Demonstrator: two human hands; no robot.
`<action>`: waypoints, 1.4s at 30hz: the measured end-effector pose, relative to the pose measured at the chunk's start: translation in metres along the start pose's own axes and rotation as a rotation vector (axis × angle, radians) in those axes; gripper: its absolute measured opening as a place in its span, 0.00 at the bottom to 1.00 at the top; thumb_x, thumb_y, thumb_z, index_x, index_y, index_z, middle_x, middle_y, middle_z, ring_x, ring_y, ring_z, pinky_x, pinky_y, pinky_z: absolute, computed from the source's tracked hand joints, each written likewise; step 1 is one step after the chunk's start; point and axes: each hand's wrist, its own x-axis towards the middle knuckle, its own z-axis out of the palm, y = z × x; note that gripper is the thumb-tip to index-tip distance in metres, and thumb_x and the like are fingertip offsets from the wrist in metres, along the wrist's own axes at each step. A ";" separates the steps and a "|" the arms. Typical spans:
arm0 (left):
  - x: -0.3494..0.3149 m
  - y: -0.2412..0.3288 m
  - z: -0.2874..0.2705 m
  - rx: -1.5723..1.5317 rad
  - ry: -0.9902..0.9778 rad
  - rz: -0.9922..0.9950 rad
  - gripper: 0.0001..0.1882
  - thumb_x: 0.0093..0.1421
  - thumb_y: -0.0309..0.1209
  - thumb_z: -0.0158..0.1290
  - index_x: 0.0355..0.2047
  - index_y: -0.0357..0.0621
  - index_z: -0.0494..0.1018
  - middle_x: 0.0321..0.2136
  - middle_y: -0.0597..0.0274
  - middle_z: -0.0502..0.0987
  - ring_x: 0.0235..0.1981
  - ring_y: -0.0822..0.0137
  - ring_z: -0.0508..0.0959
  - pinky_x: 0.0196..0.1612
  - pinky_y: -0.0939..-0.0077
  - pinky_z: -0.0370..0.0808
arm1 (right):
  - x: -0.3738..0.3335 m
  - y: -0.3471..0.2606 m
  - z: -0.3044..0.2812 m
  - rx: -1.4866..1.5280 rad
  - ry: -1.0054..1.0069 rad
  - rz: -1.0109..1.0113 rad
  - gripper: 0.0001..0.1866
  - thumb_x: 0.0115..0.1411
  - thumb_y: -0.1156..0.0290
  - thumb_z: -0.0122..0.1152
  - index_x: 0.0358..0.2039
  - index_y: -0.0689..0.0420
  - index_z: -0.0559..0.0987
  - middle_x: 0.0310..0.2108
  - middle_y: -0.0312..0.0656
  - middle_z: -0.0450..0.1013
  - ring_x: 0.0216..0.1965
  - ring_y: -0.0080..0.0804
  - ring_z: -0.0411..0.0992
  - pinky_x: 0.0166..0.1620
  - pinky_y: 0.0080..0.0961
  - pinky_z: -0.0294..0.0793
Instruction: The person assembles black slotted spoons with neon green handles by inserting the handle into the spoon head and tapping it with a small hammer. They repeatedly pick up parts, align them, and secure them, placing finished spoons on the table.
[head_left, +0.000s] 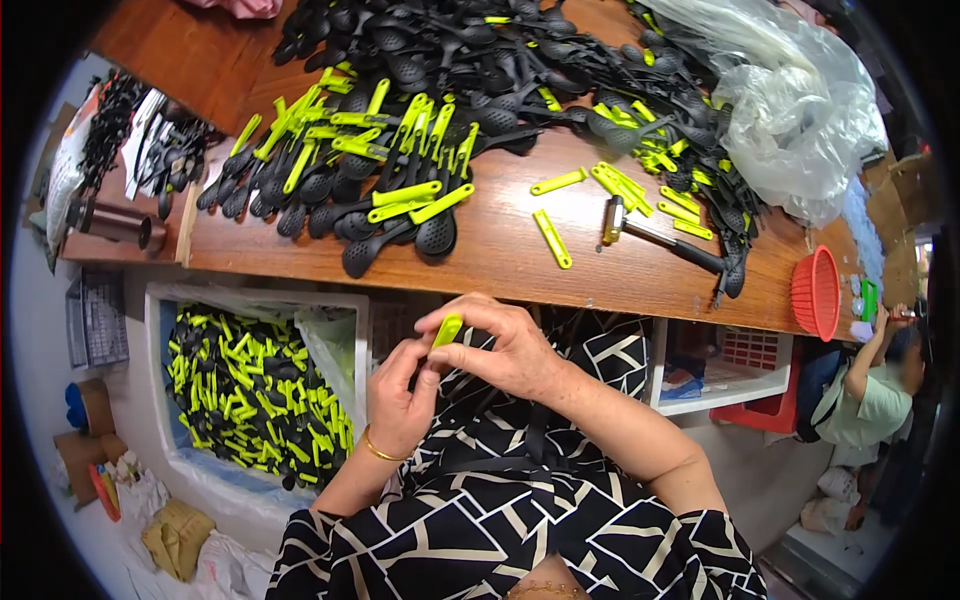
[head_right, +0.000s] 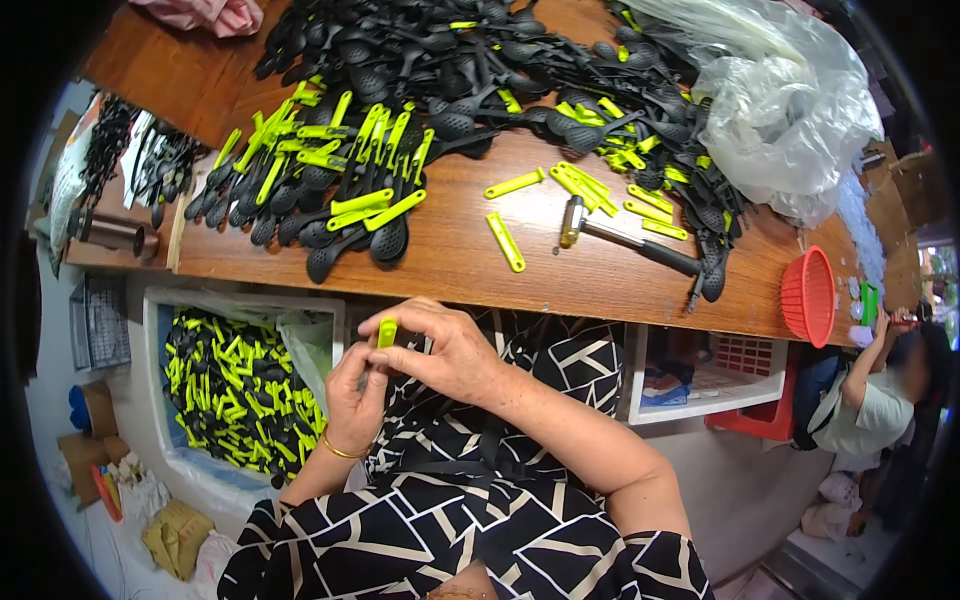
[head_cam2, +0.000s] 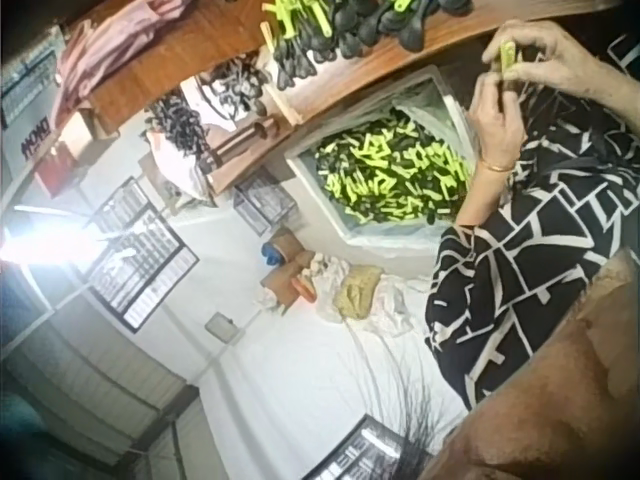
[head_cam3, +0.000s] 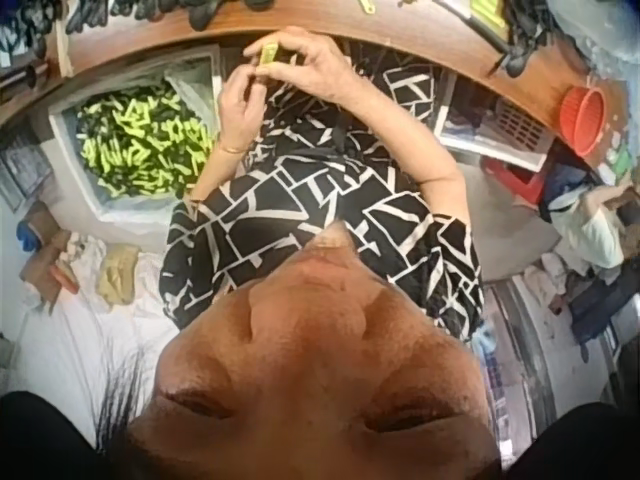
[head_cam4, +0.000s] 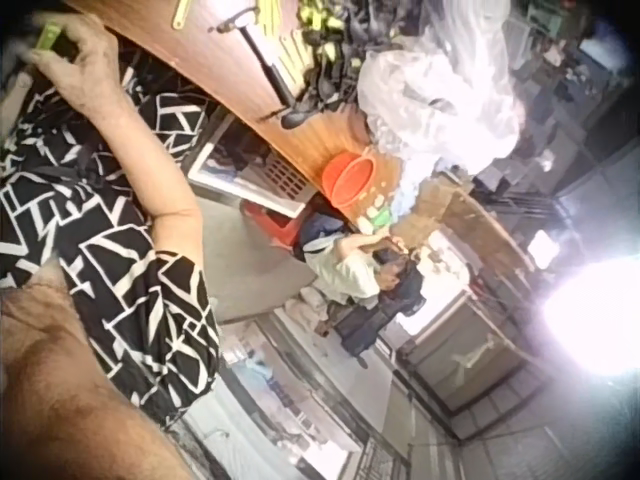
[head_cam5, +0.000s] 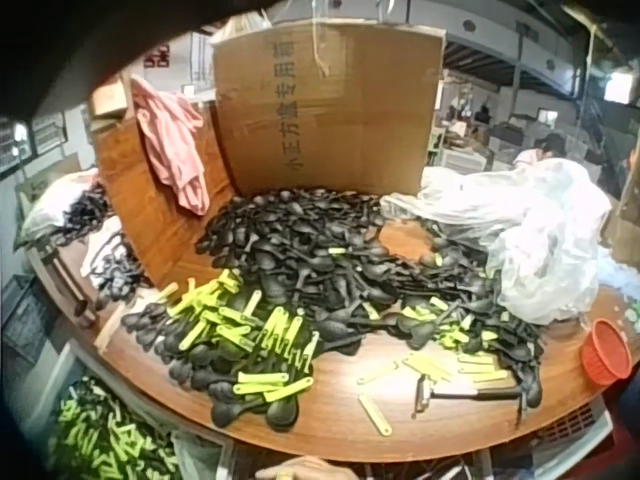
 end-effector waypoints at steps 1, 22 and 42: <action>-0.002 0.004 0.001 -0.012 0.008 -0.012 0.04 0.69 0.22 0.54 0.42 0.34 0.76 0.32 0.52 0.79 0.33 0.55 0.83 0.37 0.66 0.78 | -0.002 -0.002 0.002 0.019 0.016 -0.003 0.11 0.62 0.67 0.72 0.42 0.59 0.85 0.38 0.44 0.83 0.44 0.40 0.82 0.48 0.33 0.79; 0.043 -0.018 0.063 -0.728 -0.315 -0.613 0.16 0.77 0.38 0.52 0.50 0.34 0.77 0.34 0.55 0.85 0.31 0.72 0.82 0.41 0.79 0.79 | -0.063 0.027 -0.218 -1.421 0.315 -0.013 0.11 0.57 0.69 0.73 0.40 0.52 0.82 0.44 0.37 0.79 0.52 0.41 0.75 0.55 0.40 0.68; 0.054 -0.001 0.069 -0.749 -0.205 -0.680 0.16 0.77 0.37 0.52 0.45 0.34 0.79 0.24 0.62 0.80 0.22 0.76 0.76 0.29 0.83 0.73 | -0.026 -0.003 -0.136 -1.031 0.122 -0.358 0.23 0.53 0.77 0.65 0.50 0.49 0.87 0.37 0.36 0.82 0.36 0.34 0.77 0.40 0.35 0.77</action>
